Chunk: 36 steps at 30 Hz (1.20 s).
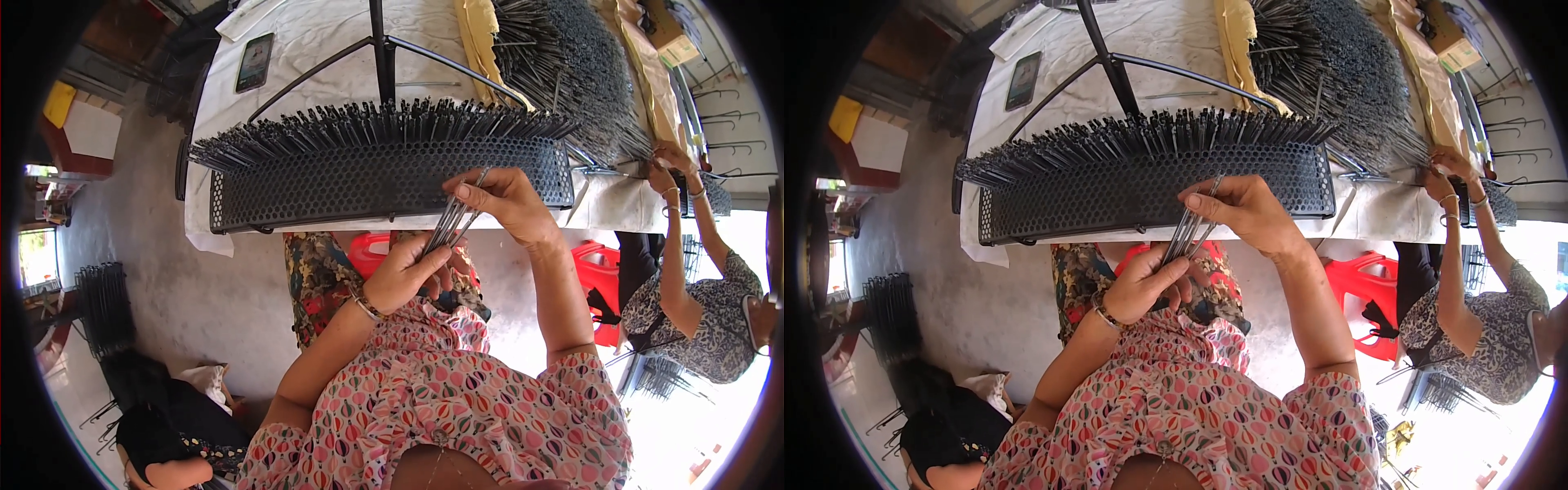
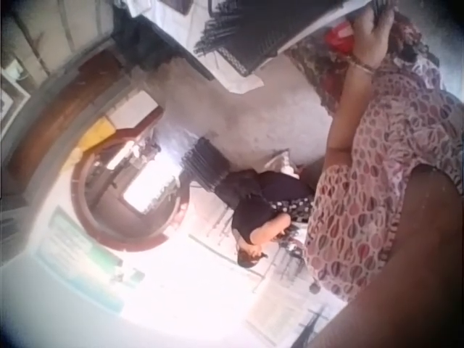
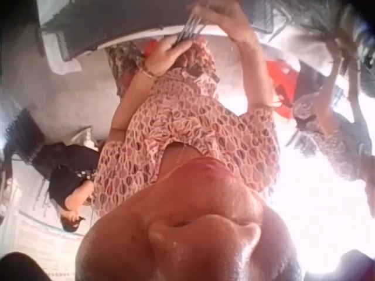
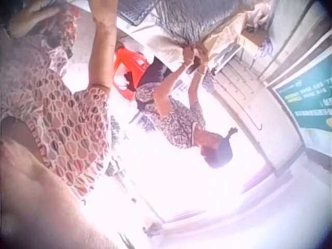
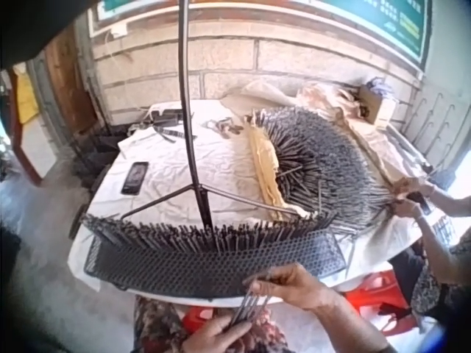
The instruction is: The person assembles industrial brushes by hand, inserting metal rods into a perforated base.
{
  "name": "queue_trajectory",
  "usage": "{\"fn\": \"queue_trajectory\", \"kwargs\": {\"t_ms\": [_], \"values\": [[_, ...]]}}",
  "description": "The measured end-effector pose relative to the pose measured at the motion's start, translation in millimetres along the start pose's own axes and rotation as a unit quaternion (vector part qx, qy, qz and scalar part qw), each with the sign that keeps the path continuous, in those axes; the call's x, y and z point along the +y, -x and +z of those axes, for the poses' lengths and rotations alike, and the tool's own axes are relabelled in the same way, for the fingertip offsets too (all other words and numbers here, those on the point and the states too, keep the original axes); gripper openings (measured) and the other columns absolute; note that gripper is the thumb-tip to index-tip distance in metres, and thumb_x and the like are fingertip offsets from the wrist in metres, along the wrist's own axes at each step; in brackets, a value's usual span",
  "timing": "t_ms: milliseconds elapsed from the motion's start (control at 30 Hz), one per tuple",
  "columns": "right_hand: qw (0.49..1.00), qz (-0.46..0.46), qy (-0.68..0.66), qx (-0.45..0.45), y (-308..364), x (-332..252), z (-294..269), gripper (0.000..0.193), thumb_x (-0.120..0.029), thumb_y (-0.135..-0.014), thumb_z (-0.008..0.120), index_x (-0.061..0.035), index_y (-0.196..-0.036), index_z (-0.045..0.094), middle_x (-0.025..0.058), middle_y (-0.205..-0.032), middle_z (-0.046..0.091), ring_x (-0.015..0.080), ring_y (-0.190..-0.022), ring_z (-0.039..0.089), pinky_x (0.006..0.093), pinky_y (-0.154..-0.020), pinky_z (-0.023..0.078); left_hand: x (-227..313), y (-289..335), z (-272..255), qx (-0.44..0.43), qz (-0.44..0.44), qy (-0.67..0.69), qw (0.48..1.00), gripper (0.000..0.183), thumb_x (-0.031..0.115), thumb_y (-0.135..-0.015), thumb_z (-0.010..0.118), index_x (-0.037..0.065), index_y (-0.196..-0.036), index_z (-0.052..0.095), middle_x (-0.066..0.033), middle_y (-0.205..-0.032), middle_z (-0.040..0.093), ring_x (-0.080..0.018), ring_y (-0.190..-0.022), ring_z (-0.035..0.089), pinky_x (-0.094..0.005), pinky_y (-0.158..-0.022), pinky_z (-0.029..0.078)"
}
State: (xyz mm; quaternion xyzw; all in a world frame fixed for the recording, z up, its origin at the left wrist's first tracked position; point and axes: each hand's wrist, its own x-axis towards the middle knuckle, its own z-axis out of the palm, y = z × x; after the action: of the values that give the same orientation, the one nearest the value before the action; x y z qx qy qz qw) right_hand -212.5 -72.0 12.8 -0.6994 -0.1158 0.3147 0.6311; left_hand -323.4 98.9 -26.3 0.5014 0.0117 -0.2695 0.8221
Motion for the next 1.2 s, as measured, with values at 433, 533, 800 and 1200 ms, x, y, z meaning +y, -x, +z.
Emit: {"fn": "queue_trajectory", "kwargs": {"t_ms": [433, 533, 800, 1200], "values": [[0.997, -0.062, 0.004, 0.035, 1, 0, -12, 0.021, -0.015, -0.085, 0.066, 0.0033, -0.095, 0.067, 0.0035, -0.083, 0.066, 0.0068, -0.078, 0.056, 0.0221, -0.07, 0.046, -6, -7, 0, -0.01, -0.011, 0.03, 0.999, 0.032, 0.021, -0.098, 0.043, 0.001, -0.122, 0.049, -0.009, -0.096, 0.064, -0.0068, -0.068, 0.056, -0.0188, -0.053, 0.046], [0.997, -0.059, 0.001, 0.043, 2, -5, -15, 0.022, -0.017, -0.085, 0.067, 0.0036, -0.092, 0.067, 0.0035, -0.082, 0.066, 0.0064, -0.077, 0.056, 0.0216, -0.068, 0.046, -7, -7, 1, 0.0, -0.015, 0.026, 1.0, 0.033, 0.022, -0.098, 0.043, 0.001, -0.123, 0.049, -0.0087, -0.095, 0.063, -0.0066, -0.067, 0.056, -0.0187, -0.052, 0.046], [0.979, -0.119, 0.006, 0.166, -1, -14, -22, 0.026, -0.014, -0.085, 0.067, 0.0034, -0.103, 0.062, 0.0043, -0.077, 0.066, 0.0067, -0.07, 0.058, 0.0208, -0.063, 0.046, -11, -7, -2, 0.037, 0.004, 0.056, 0.998, 0.033, 0.026, -0.1, 0.038, 0.003, -0.121, 0.049, -0.0092, -0.093, 0.063, -0.0056, -0.061, 0.054, -0.0179, -0.049, 0.043], [0.823, -0.341, 0.288, 0.35, -47, -3, -28, 0.048, -0.008, -0.077, 0.072, -0.0101, -0.122, 0.053, 0.0058, -0.073, 0.064, 0.012, -0.063, 0.061, 0.0258, -0.059, 0.049, -13, -8, 1, 0.1, -0.014, 0.147, 0.984, 0.043, 0.031, -0.1, 0.032, 0.0, -0.128, 0.045, -0.0131, -0.106, 0.063, -0.0118, -0.076, 0.06, -0.0219, -0.062, 0.049]]}}
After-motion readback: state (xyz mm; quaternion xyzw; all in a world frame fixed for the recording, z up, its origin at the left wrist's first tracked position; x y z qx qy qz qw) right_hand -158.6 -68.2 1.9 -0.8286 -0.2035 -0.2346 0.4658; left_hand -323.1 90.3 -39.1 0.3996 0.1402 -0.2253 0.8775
